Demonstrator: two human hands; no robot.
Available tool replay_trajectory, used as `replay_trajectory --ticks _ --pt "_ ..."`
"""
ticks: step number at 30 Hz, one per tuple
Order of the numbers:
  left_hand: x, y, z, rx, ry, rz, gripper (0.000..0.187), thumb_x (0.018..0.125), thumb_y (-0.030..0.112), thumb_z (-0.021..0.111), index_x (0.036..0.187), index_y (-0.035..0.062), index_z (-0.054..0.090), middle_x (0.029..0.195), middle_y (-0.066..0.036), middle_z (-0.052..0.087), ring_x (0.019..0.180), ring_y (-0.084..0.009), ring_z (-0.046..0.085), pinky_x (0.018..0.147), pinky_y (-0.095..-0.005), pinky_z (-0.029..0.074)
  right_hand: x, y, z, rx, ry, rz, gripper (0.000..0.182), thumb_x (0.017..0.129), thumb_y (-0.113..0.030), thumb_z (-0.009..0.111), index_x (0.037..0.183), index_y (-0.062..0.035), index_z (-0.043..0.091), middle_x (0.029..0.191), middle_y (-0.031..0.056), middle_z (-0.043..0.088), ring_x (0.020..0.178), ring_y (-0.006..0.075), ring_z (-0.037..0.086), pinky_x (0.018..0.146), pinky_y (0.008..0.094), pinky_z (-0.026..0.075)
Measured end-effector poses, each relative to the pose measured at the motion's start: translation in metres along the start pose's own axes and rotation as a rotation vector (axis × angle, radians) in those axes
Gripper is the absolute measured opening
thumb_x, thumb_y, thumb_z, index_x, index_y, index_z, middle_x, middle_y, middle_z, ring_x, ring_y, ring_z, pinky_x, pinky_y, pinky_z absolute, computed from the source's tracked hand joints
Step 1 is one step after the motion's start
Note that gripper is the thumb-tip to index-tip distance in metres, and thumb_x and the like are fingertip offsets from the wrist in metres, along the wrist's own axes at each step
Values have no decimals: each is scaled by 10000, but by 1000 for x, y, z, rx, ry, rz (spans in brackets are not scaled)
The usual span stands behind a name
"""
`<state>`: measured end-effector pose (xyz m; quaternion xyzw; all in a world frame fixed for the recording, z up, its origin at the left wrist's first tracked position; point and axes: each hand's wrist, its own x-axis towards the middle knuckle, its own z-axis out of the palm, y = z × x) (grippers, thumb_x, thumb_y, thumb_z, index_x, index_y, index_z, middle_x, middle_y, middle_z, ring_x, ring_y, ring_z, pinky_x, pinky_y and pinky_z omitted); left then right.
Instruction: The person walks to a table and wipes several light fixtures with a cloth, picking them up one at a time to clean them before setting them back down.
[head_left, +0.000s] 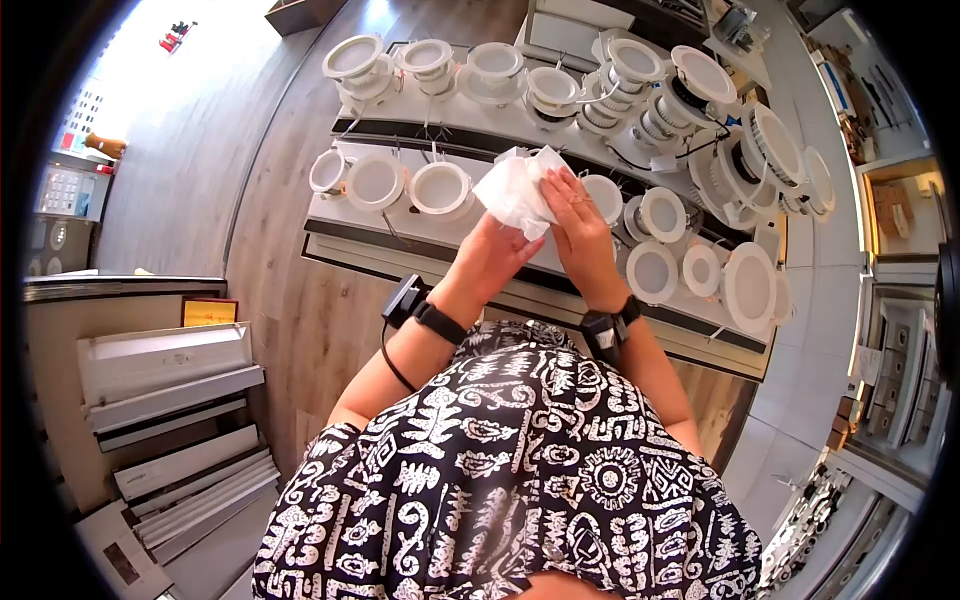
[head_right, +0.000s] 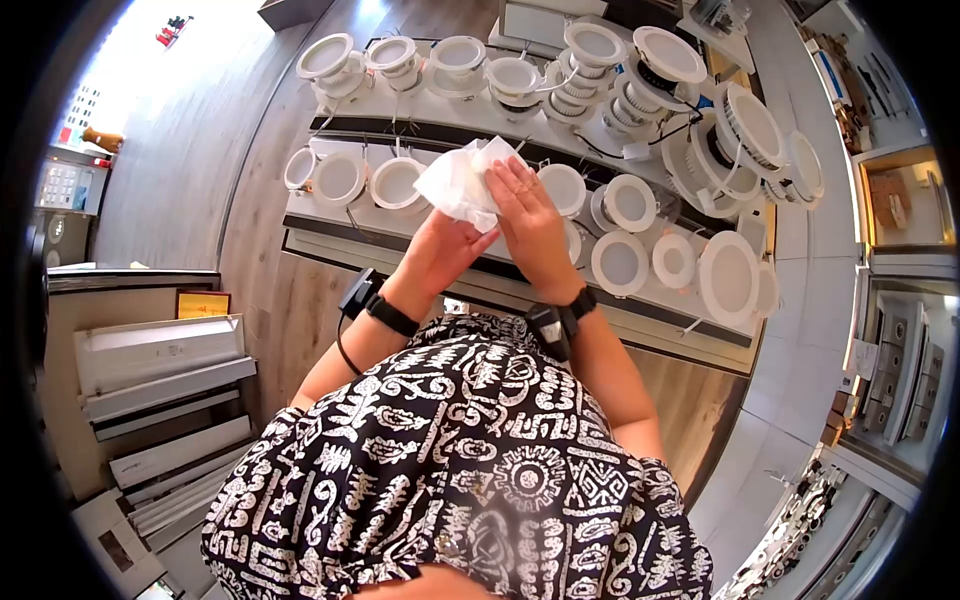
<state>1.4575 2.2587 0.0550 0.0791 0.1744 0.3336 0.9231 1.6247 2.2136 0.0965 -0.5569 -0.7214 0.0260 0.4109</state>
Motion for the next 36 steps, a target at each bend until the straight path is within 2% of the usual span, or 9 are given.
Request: replay_trajectory --ticks 1,5,17,19,22,24,28,32,36 --pt "2 -1 9 23 2 -37 413 1040 381 406 1399 186 464 1379 26 530 1231 -161 519 1048 -401 419 -3 -4 -1 -9 -12 -22 513 803 39 606 1305 -61 591 1349 141 574 1311 330 494 1103 476 385" --pt "15 -4 7 -56 -123 -107 381 1030 367 446 1364 191 499 1360 23 546 1215 -149 525 985 -381 447 -13 -4 11 -44 -46 -10 522 812 12 608 1326 -73 581 1364 135 565 1324 324 483 1118 497 364" --pt "17 -19 -8 34 0 -52 382 1021 331 480 1339 121 510 1302 -34 582 1175 -167 560 974 -339 479 -6 -15 32 -45 -132 69 508 968 -293 527 1412 -48 493 1459 164 473 1365 336 430 1160 466 263" --pt "47 -22 -64 -298 -511 -218 404 1018 331 485 1351 104 500 1315 -50 575 1186 -186 562 989 -358 480 -3 -5 35 -63 -135 92 510 993 -313 474 1406 -15 484 1452 196 468 1358 352 433 1144 464 296" --pt "44 -11 -57 -333 -552 -156 397 1015 278 482 1350 64 496 1298 -76 582 1185 -215 570 1023 -378 466 -12 -6 30 -164 -120 154 530 987 -313 485 1397 22 475 1440 227 467 1353 370 433 1132 469 320" --pt "25 -6 -28 -41 -161 50 402 1015 289 485 1345 61 504 1293 -76 589 1182 -211 572 1030 -376 463 -14 -15 28 -168 -175 84 556 980 -328 496 1386 50 471 1428 242 472 1344 385 437 1131 465 327" --pt "38 -19 -45 -314 -339 -70 439 1019 304 487 1388 69 467 1330 -76 575 1201 -216 567 1043 -390 459 7 -18 30 -79 -209 58 554 979 -345 496 1367 52 491 1414 239 487 1335 390 445 1140 448 318" --pt "24 -8 -15 56 139 -51 411 1030 315 451 1370 87 490 1303 -68 602 1172 -214 591 1020 -364 487 11 0 33 -112 -154 159 558 982 -345 500 1368 57 488 1426 240 474 1343 389 435 1136 432 331" --pt "36 -5 -47 139 -222 50 458 1049 311 400 1440 73 402 1425 -70 496 1280 -212 506 1075 -362 423 -3 -28 30 -175 -147 141 523 960 -296 559 1364 31 506 1416 221 494 1342 369 446 1124 436 354"
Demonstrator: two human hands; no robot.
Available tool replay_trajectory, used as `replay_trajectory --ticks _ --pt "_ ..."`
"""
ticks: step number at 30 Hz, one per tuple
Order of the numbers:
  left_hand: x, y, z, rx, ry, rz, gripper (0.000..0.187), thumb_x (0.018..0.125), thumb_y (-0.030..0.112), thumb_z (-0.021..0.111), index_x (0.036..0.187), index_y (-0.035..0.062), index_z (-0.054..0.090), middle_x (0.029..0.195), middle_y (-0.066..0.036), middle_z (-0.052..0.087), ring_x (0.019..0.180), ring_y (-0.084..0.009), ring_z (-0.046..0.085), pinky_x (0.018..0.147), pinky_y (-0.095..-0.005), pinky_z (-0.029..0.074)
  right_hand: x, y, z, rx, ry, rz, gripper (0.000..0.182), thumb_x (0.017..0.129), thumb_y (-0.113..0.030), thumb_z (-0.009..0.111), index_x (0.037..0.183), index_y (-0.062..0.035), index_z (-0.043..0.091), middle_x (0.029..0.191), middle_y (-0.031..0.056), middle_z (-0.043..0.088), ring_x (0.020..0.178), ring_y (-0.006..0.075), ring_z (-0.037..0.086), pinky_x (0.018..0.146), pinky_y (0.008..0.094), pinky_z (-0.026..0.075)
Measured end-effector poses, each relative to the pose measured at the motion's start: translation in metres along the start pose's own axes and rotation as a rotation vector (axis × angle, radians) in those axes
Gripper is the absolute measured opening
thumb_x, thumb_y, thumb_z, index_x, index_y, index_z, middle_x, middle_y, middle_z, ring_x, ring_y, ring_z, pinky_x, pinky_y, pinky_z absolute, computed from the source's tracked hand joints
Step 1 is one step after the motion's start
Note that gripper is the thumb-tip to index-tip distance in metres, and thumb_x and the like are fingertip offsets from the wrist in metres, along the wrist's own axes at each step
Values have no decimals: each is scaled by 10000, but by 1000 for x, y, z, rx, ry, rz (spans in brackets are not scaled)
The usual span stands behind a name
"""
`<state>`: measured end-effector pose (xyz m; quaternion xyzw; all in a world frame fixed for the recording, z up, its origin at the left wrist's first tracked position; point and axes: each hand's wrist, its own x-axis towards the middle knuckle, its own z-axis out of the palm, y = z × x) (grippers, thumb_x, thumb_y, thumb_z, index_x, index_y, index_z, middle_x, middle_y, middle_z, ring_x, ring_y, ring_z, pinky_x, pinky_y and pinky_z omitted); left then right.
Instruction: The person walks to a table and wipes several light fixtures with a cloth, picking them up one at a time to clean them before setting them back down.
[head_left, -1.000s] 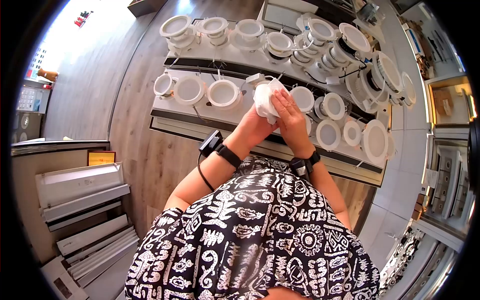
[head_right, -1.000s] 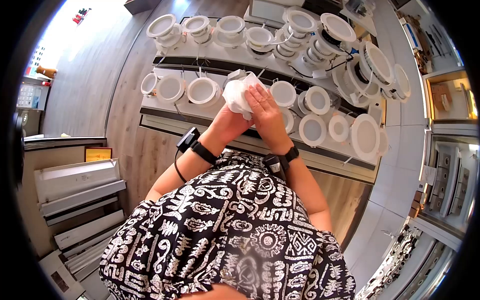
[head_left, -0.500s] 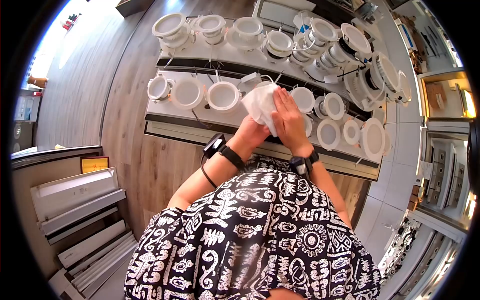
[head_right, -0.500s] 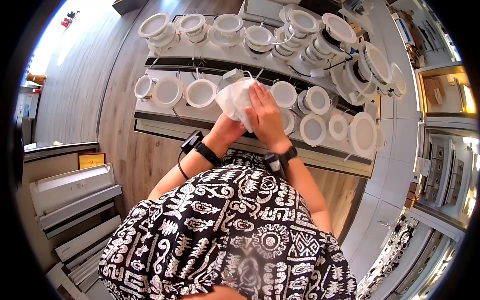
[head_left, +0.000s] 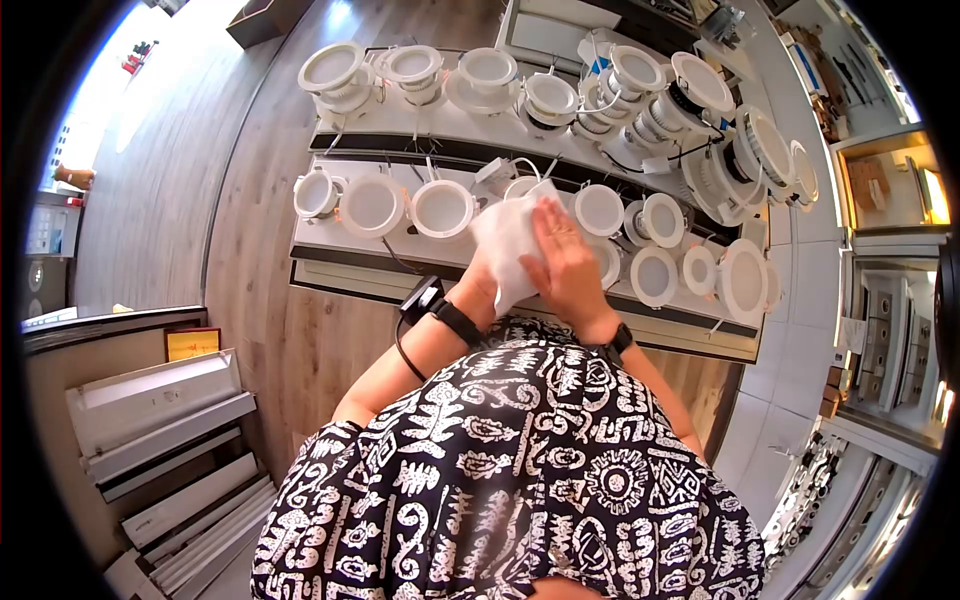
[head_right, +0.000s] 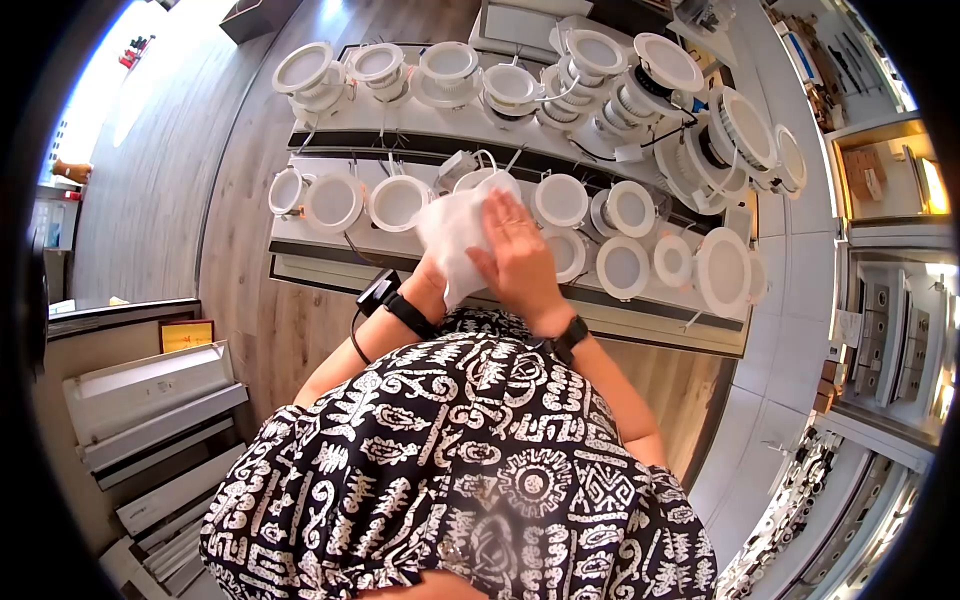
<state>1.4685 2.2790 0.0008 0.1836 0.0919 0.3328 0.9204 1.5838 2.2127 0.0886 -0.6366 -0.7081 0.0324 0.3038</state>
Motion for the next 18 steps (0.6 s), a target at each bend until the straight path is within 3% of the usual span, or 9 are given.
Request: replay_trajectory --ticks 2,4,7,8,9,12,13,14,18 --pt "1 -4 3 341 47 120 500 1054 338 383 1474 69 348 1482 -67 432 1337 -205 447 1095 -355 394 0 -10 0 41 -37 -91 497 950 -264 580 1357 16 521 1414 211 501 1338 357 456 1123 436 359" --pt "-16 9 50 -88 355 -41 509 1059 336 360 1493 73 313 1508 -62 396 1361 -198 414 1107 -352 380 11 -1 2 114 -20 -121 429 939 -207 595 1320 -12 566 1380 187 541 1316 324 489 1122 432 364" --pt "0 5 18 -405 46 -119 428 1046 292 419 1424 91 420 1389 -67 520 1236 -208 538 1044 -375 456 23 9 3 230 7 -90 363 966 -209 555 1277 -30 608 1330 180 580 1291 314 514 1115 420 369" --pt "-1 6 13 -516 -93 -158 411 1042 285 438 1406 94 444 1359 -66 547 1205 -206 564 1021 -376 479 23 9 1 268 18 -19 356 974 -217 545 1266 -25 614 1314 188 588 1284 320 519 1107 416 377" --pt "-6 1 10 -346 309 -151 393 1020 301 501 1352 91 491 1288 -62 593 1138 -197 608 950 -358 536 22 12 -3 307 28 52 351 982 -225 536 1254 -20 621 1297 196 596 1276 326 524 1098 413 385" --pt "-1 14 8 -418 42 -87 384 1015 329 506 1319 95 521 1282 -60 604 1139 -216 609 956 -368 534 18 27 -25 246 -22 281 358 1004 -251 511 1213 12 636 1202 238 630 1130 369 614 945 401 488" --pt "-4 24 31 -257 209 -29 427 1022 366 488 1349 92 482 1307 -54 579 1164 -203 598 935 -331 555 22 28 -39 195 -98 429 355 1003 -245 513 1209 18 635 1191 242 633 1095 376 630 906 402 504" --pt "-5 30 27 -378 120 -18 389 1013 312 513 1324 77 510 1325 -72 577 1186 -229 587 1000 -375 524 23 31 -47 142 -173 578 353 1003 -239 516 1204 25 635 1180 246 636 1060 383 645 867 402 520" --pt "-6 48 27 -417 92 85 391 1012 291 510 1327 59 505 1348 -90 564 1236 -256 554 1057 -406 481 23 55 -34 237 261 398 330 988 -193 538 1203 43 621 1148 259 642 992 399 656 811 403 530"
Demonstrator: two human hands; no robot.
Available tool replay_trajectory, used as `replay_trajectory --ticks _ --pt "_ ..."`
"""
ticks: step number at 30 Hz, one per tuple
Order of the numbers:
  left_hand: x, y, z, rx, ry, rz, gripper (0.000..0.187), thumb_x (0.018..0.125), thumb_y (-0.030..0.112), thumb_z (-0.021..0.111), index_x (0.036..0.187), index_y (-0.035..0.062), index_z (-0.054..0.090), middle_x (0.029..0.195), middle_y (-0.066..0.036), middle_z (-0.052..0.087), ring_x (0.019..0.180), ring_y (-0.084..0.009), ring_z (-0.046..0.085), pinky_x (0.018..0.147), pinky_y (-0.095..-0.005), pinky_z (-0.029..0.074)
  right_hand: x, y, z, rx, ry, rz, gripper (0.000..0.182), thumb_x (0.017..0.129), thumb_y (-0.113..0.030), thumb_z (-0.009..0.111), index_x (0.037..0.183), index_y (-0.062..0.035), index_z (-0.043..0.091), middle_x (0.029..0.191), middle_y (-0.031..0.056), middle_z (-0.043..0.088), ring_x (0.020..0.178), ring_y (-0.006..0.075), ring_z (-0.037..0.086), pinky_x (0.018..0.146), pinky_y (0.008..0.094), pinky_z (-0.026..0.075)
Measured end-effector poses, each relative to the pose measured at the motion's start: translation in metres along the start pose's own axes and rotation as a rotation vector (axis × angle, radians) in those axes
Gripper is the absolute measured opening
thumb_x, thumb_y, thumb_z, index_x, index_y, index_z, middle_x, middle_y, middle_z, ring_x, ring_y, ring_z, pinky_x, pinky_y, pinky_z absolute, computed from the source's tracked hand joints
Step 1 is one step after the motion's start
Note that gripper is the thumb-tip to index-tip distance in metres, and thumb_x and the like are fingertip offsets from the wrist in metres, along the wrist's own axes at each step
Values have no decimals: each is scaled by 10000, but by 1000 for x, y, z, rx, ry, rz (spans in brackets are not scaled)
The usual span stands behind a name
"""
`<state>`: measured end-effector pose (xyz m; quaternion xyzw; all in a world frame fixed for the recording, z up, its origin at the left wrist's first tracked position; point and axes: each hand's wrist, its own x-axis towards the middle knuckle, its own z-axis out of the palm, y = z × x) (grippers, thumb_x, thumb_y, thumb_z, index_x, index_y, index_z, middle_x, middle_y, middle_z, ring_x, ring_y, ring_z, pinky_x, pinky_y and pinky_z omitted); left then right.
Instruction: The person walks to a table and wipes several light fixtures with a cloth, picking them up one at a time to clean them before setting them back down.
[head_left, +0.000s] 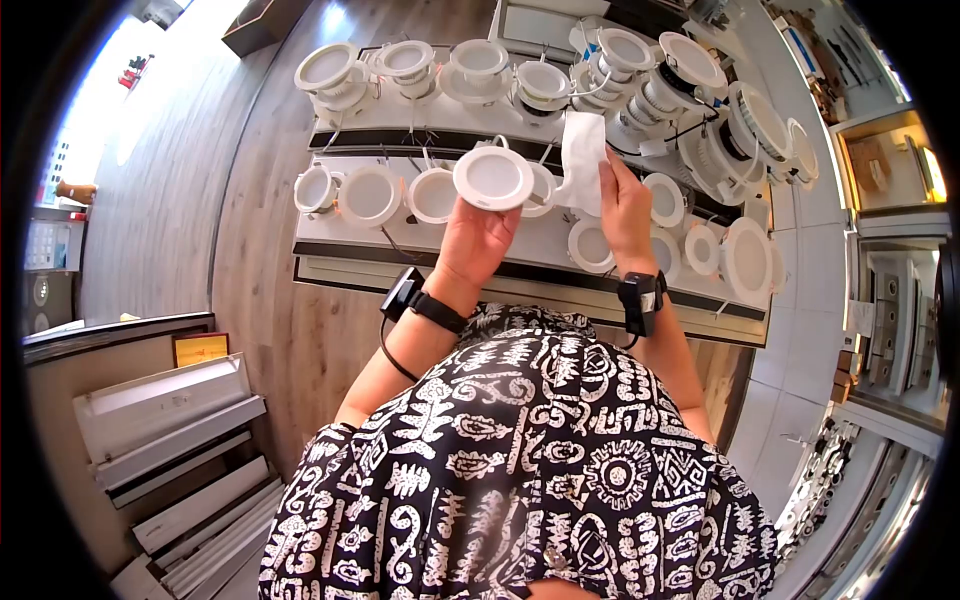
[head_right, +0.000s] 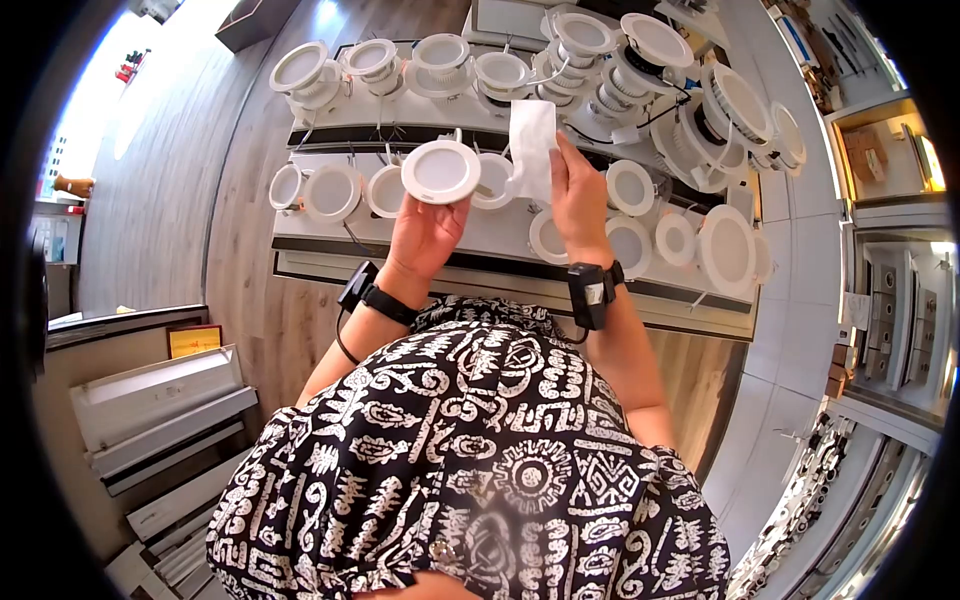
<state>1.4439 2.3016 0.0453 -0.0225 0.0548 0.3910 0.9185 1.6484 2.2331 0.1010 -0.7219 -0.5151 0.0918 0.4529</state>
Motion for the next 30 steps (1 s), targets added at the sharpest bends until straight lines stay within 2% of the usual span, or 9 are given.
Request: replay_trajectory --ticks 2,3,6,8,12,20,23,27,30 --pt "-1 6 2 -42 -11 36 388 1011 287 510 1321 54 513 1354 -95 562 1253 -263 541 1076 -415 464 4 -9 12 -17 38 -46 317 980 -167 545 1197 52 619 1127 266 647 990 403 654 827 409 530" --pt "-1 10 2 -60 -26 47 386 1010 289 509 1316 53 519 1357 -96 561 1261 -265 535 1083 -418 457 5 5 27 -102 29 -179 351 969 -203 569 1244 10 619 1128 268 655 1010 338 664 895 361 508" --pt "-1 15 3 -87 -73 68 384 1018 301 489 1312 59 537 1371 -95 555 1279 -267 521 1108 -430 430 -5 21 76 -400 -281 -284 462 955 -191 565 1373 -6 497 1384 270 502 1281 372 503 1085 421 385" --pt "-3 16 3 -55 -82 92 387 1021 304 482 1319 64 535 1379 -92 551 1283 -267 519 1115 -435 421 -19 14 88 -593 -284 -354 523 932 -215 588 1403 -25 461 1425 258 461 1335 360 443 1126 432 332" --pt "-9 17 4 -84 -54 108 387 1021 303 480 1324 68 533 1387 -89 546 1286 -269 517 1119 -442 415 -29 29 99 -537 -266 -494 532 898 -229 607 1377 -30 487 1413 223 483 1346 337 436 1145 458 312" --pt "-11 10 13 23 37 167 371 1018 285 497 1315 63 509 1329 -76 567 1221 -234 557 1032 -396 496 -43 32 80 -312 -402 -617 348 832 -100 586 1166 -11 629 1314 164 589 1261 324 540 1061 413 449" --pt "-12 11 18 36 50 174 369 1017 285 499 1315 67 507 1328 -74 566 1221 -229 556 1030 -395 497 -41 23 74 -227 -389 -507 463 828 -169 647 1253 2 578 1393 176 526 1312 330 490 1094 427 405" --pt "-12 10 17 54 65 146 365 1020 283 494 1320 74 503 1333 -70 562 1221 -224 555 1030 -387 495 -35 30 88 -451 -276 -436 674 819 -236 680 1388 36 439 1514 190 380 1399 351 369 1168 456 276" --pt "-11 7 15 66 49 125 370 1026 282 480 1331 74 500 1354 -73 553 1240 -230 542 1051 -393 478 -37 41 99 -601 -262 -508 575 841 -167 624 1361 34 479 1486 192 422 1380 338 406 1156 446 308"
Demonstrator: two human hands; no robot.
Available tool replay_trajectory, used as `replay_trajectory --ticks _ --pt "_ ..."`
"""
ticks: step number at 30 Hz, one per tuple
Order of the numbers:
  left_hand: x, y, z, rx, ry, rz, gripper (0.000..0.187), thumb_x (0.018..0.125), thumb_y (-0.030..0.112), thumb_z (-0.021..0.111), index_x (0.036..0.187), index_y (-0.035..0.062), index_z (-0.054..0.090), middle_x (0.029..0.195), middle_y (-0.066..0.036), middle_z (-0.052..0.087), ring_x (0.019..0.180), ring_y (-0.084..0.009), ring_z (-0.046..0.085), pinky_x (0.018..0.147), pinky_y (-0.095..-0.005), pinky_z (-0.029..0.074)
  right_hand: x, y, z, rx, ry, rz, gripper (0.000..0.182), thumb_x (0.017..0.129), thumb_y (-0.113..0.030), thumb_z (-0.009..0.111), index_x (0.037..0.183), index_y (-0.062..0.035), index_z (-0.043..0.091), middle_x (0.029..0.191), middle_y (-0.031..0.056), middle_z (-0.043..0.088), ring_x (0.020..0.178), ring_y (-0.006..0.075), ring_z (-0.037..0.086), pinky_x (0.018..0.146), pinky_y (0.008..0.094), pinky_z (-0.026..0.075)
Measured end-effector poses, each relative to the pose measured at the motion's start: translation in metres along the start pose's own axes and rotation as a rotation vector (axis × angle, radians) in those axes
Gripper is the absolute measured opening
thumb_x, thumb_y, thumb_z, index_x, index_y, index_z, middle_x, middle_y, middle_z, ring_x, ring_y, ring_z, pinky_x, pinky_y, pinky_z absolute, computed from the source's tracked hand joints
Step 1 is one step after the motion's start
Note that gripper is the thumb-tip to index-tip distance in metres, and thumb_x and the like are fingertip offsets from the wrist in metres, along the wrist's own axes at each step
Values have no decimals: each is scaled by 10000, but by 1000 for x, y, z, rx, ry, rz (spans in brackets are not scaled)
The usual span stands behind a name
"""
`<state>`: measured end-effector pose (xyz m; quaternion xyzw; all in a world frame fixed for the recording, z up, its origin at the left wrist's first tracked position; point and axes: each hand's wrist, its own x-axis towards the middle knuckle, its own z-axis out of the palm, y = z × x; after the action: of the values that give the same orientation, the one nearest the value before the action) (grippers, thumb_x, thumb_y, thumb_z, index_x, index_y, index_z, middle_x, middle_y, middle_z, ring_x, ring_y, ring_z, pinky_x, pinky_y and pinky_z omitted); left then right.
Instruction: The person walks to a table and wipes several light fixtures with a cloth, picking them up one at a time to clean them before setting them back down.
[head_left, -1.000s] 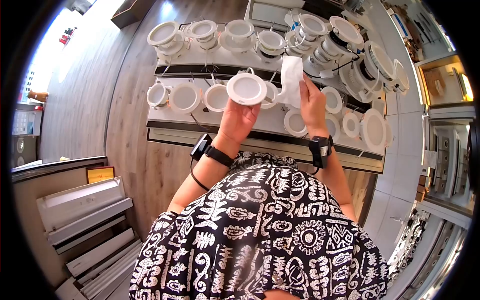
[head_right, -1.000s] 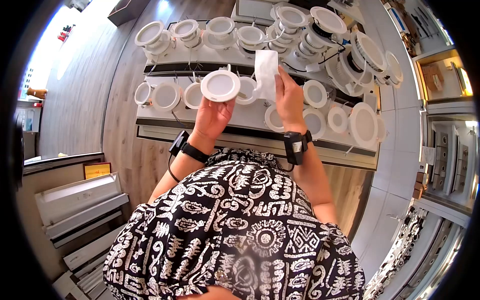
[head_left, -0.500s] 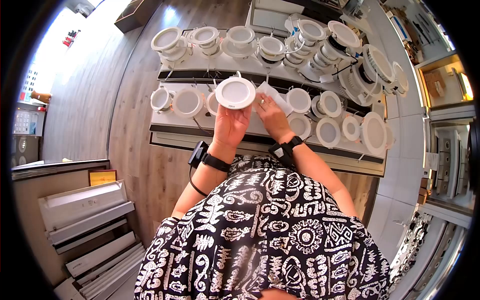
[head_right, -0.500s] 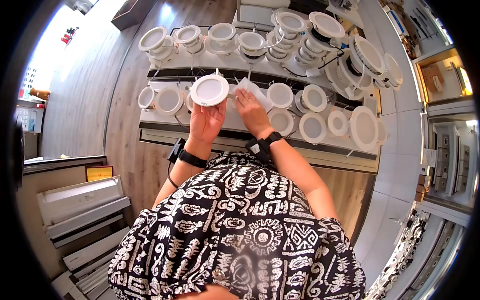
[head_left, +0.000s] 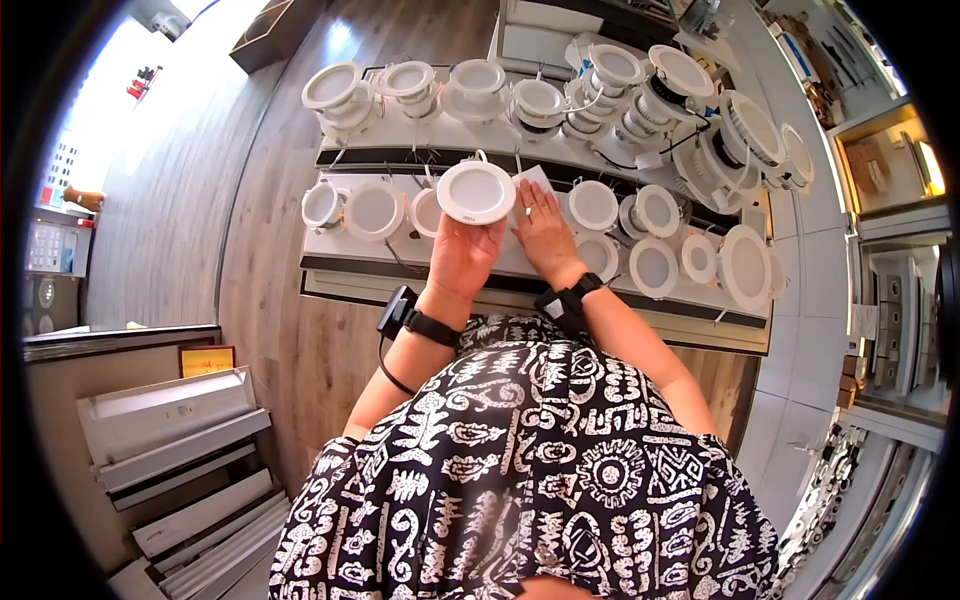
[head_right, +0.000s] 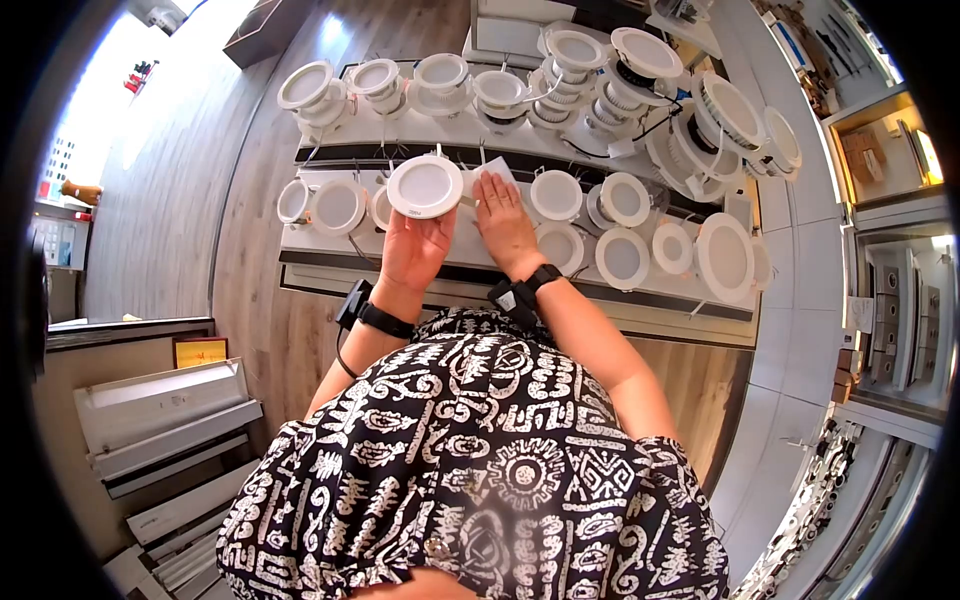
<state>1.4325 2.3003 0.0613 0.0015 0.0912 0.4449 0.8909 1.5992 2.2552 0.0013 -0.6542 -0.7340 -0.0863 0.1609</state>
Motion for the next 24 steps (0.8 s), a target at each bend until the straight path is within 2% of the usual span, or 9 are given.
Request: replay_trajectory --ticks 3,6,9,12,15,17,21,23,24 --pt "2 -1 -8 -41 -64 -48 383 1032 285 462 1347 69 499 1381 -84 544 1274 -245 524 1093 -412 446 -4 -1 -1 54 12 -38 499 849 -86 566 1332 32 517 1454 198 460 1356 320 444 1147 431 334" --pt "3 1 -14 -80 -132 -87 385 1033 287 461 1349 69 495 1382 -86 540 1273 -246 525 1090 -412 448 -8 -10 -25 210 -95 10 458 861 -51 527 1311 34 539 1429 201 487 1338 305 470 1140 419 350" --pt "2 0 -12 -46 -111 -84 384 1035 288 456 1350 71 493 1382 -88 539 1272 -248 525 1087 -413 451 -13 -5 -13 245 -73 -63 471 854 -80 567 1314 20 542 1436 202 479 1342 316 462 1138 425 353" --pt "1 -2 -9 -17 -80 -100 386 1037 296 449 1348 73 493 1376 -90 541 1266 -249 528 1082 -413 453 -3 -10 -36 143 108 3 485 837 -102 608 1307 5 554 1431 202 482 1336 327 465 1131 428 365" --pt "0 -3 -13 -9 -86 -131 385 1036 309 449 1339 75 494 1358 -86 546 1245 -241 537 1052 -399 472 -3 -5 -16 103 110 70 525 802 -174 683 1287 -7 571 1444 200 466 1351 335 444 1135 435 358" --pt "-1 -6 -12 47 -32 -115 377 1034 319 455 1322 80 498 1327 -76 554 1212 -224 552 1000 -371 505 -10 -1 0 66 77 3 544 794 -219 703 1276 -4 574 1456 199 451 1364 333 425 1142 439 344" --pt "-3 -8 -7 55 -15 -118 379 1038 325 442 1323 82 498 1315 -73 562 1198 -221 561 980 -368 517 -17 4 13 -76 8 -95 568 788 -287 727 1261 -9 582 1476 194 428 1384 331 395 1151 445 326" --pt "-4 -8 -7 61 27 -99 380 1040 330 434 1323 84 498 1309 -73 565 1189 -221 567 968 -368 525 -15 -4 -15 174 -42 -18 552 805 -274 711 1258 13 578 1472 202 430 1379 335 401 1152 444 322" --pt "-3 -7 -9 39 -17 -115 382 1039 324 437 1325 79 499 1327 -78 559 1206 -230 560 997 -382 507 -12 -9 -28 299 -67 21 544 813 -267 702 1256 23 577 1470 205 431 1377 337 404 1153 444 321"
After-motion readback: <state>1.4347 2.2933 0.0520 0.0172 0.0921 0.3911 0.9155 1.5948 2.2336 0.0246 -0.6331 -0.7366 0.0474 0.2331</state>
